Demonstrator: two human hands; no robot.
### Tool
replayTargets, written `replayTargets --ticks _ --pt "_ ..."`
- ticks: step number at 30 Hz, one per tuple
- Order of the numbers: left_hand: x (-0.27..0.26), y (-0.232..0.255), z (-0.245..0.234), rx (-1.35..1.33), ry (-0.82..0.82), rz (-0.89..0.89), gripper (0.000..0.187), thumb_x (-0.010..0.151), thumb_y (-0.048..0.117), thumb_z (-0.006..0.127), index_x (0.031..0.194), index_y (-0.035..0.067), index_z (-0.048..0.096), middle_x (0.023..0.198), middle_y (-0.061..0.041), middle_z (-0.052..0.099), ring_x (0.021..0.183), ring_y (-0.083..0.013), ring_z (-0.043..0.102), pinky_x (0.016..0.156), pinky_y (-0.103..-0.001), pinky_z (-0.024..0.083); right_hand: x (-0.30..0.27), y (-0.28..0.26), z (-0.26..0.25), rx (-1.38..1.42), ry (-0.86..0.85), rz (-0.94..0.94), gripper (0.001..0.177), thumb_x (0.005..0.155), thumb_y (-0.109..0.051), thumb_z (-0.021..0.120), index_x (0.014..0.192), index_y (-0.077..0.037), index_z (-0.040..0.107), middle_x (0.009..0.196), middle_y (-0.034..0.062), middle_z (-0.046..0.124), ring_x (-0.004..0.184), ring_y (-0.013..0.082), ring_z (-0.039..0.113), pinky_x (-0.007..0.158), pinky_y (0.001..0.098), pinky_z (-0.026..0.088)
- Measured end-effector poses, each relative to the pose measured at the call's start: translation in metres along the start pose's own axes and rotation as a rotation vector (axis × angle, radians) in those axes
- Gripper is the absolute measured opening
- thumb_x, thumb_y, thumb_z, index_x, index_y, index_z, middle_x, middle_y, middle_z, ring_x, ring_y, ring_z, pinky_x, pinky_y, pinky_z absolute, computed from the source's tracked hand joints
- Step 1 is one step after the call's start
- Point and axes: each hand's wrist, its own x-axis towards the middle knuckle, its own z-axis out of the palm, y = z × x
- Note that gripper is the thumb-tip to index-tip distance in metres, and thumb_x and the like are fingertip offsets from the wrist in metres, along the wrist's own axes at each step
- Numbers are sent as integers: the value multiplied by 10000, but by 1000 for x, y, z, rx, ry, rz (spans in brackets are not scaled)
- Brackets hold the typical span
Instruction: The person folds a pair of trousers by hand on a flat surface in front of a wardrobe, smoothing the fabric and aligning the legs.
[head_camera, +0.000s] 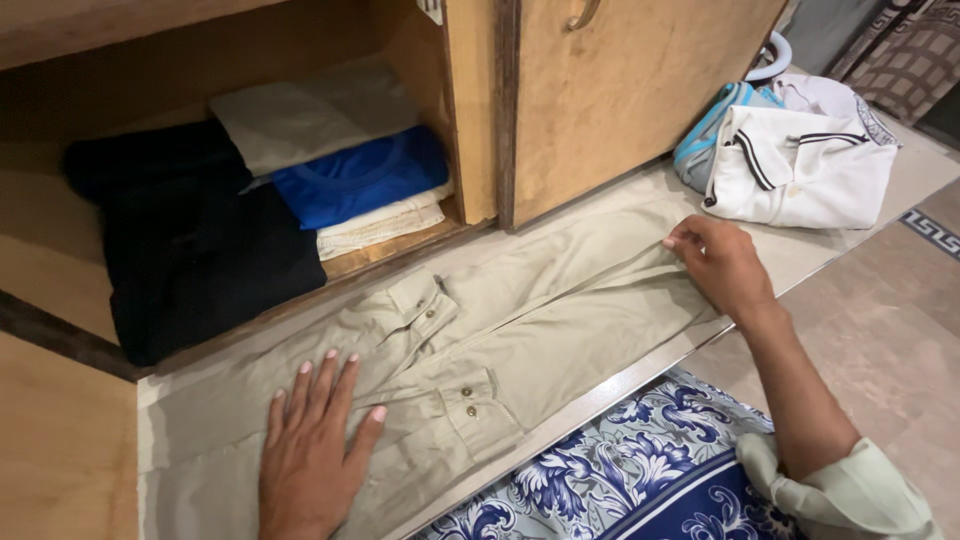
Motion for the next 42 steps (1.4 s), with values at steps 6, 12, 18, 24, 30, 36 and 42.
replayTargets --ticks 6,12,18,24,30,36,42 --pt "1 -1 2 13 -8 8 747 923 555 464 1581 213 371 1609 -72 322 1483 -313 252 1178 -510 171 -3 -4 4 18 91 61 173 981 -191 729 1041 -29 725 884 169 714 808 306 683 741 421 530" --pt "0 -2 3 12 -7 0 748 928 566 454 1584 218 363 1614 -67 314 1488 -310 242 1180 -510 167 5 -1 -18 202 -128 49 236 864 -245 762 1011 -60 752 977 108 723 915 268 667 761 391 526" --pt "1 1 0 23 -38 -25 743 925 569 457 1579 230 360 1654 -58 311 1530 -316 231 1173 -507 153 2 -6 -1 142 -133 -96 281 808 -279 822 1009 -96 752 1004 98 731 958 268 678 865 397 526" --pt "0 2 -1 22 -11 -17 739 927 572 456 1576 229 374 1605 -47 327 1485 -276 250 1180 -491 169 -5 -14 23 8 36 -105 234 865 -260 796 1032 -104 746 1004 108 716 1005 312 644 897 435 480" --pt "0 2 -2 15 -7 -14 739 924 566 464 1574 224 382 1647 -54 337 1478 -284 258 1176 -495 172 -6 -10 18 -224 50 6 280 861 -359 807 955 -99 760 893 110 679 963 336 618 833 495 433" --pt "-1 2 -2 14 9 -5 697 929 556 470 1522 199 383 1599 -60 347 1482 -283 270 1181 -495 177 -6 2 22 -221 72 1 368 896 -423 788 958 -70 701 943 126 660 1016 365 608 863 498 465" --pt "-1 4 -3 3 11 -17 733 923 556 472 1566 215 383 1645 -63 343 1518 -305 262 1175 -488 168 -1 -30 16 -184 87 -53 287 925 -303 732 1070 -59 692 1066 167 676 1110 390 608 929 508 468"
